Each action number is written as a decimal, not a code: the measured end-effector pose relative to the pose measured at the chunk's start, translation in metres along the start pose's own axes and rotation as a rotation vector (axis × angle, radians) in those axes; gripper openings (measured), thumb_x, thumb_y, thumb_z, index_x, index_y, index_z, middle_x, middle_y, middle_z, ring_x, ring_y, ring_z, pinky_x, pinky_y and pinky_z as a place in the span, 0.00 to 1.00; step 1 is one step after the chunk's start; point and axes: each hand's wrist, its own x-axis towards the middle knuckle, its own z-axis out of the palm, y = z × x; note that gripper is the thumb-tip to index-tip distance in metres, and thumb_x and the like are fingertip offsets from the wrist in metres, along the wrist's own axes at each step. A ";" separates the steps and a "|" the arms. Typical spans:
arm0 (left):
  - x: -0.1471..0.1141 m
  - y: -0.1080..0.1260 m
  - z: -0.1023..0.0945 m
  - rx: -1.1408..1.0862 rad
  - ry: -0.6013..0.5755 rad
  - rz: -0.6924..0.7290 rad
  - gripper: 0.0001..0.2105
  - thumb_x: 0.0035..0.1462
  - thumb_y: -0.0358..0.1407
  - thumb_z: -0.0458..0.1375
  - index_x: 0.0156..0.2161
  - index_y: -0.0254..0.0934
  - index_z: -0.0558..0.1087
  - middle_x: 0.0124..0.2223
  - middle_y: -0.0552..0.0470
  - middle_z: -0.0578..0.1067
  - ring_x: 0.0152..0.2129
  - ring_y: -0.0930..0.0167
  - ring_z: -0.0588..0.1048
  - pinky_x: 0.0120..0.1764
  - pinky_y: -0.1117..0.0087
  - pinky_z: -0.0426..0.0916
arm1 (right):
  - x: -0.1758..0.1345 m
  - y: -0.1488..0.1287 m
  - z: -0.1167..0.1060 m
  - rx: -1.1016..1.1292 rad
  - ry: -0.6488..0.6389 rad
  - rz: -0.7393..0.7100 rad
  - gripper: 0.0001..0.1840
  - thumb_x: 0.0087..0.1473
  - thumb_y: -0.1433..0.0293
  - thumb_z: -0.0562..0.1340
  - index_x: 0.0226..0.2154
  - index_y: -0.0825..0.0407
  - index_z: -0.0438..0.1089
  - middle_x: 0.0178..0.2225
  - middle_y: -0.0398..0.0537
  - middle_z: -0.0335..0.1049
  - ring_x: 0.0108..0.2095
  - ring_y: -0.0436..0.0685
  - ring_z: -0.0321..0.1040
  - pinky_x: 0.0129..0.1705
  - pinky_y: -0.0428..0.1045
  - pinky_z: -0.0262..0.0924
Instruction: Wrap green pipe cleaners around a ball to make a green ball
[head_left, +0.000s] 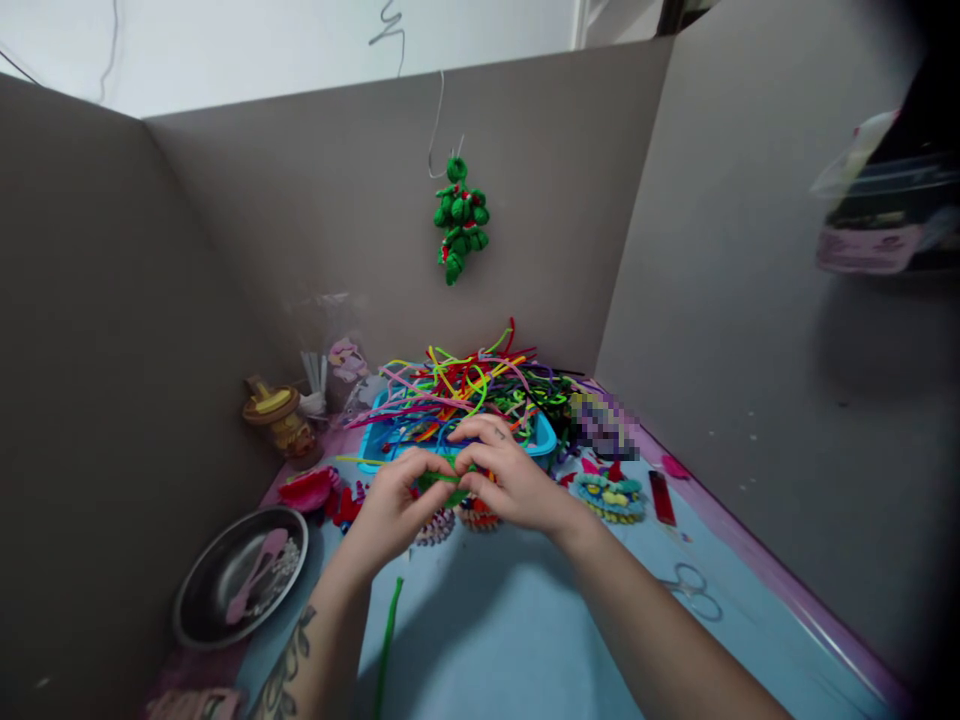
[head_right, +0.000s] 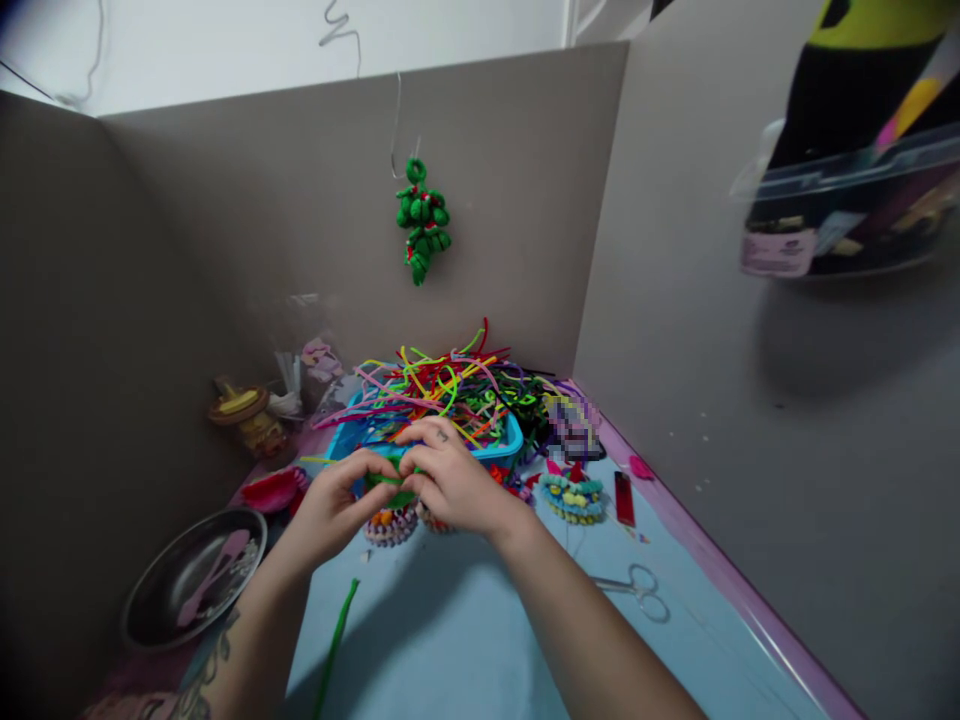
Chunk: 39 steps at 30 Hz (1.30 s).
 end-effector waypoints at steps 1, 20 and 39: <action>0.000 0.000 0.000 0.000 -0.013 0.001 0.04 0.56 0.34 0.56 0.32 0.36 0.72 0.31 0.53 0.74 0.30 0.72 0.70 0.36 0.72 0.62 | 0.000 0.000 0.000 0.008 -0.019 0.001 0.08 0.51 0.80 0.60 0.29 0.51 0.67 0.45 0.51 0.64 0.51 0.59 0.55 0.55 0.59 0.53; 0.001 -0.018 0.007 -0.840 0.180 -0.297 0.14 0.44 0.41 0.67 0.32 0.36 0.70 0.25 0.57 0.69 0.20 0.77 0.67 0.26 0.76 0.62 | -0.001 0.009 -0.011 0.449 0.066 0.191 0.16 0.58 0.58 0.57 0.35 0.52 0.73 0.44 0.53 0.64 0.48 0.58 0.62 0.51 0.54 0.56; 0.004 -0.018 0.013 -0.837 0.118 -0.356 0.14 0.49 0.44 0.63 0.30 0.34 0.71 0.25 0.57 0.68 0.22 0.77 0.64 0.28 0.76 0.59 | -0.001 0.003 -0.001 1.008 0.175 0.559 0.15 0.46 0.62 0.67 0.35 0.52 0.68 0.25 0.40 0.65 0.24 0.48 0.61 0.29 0.44 0.56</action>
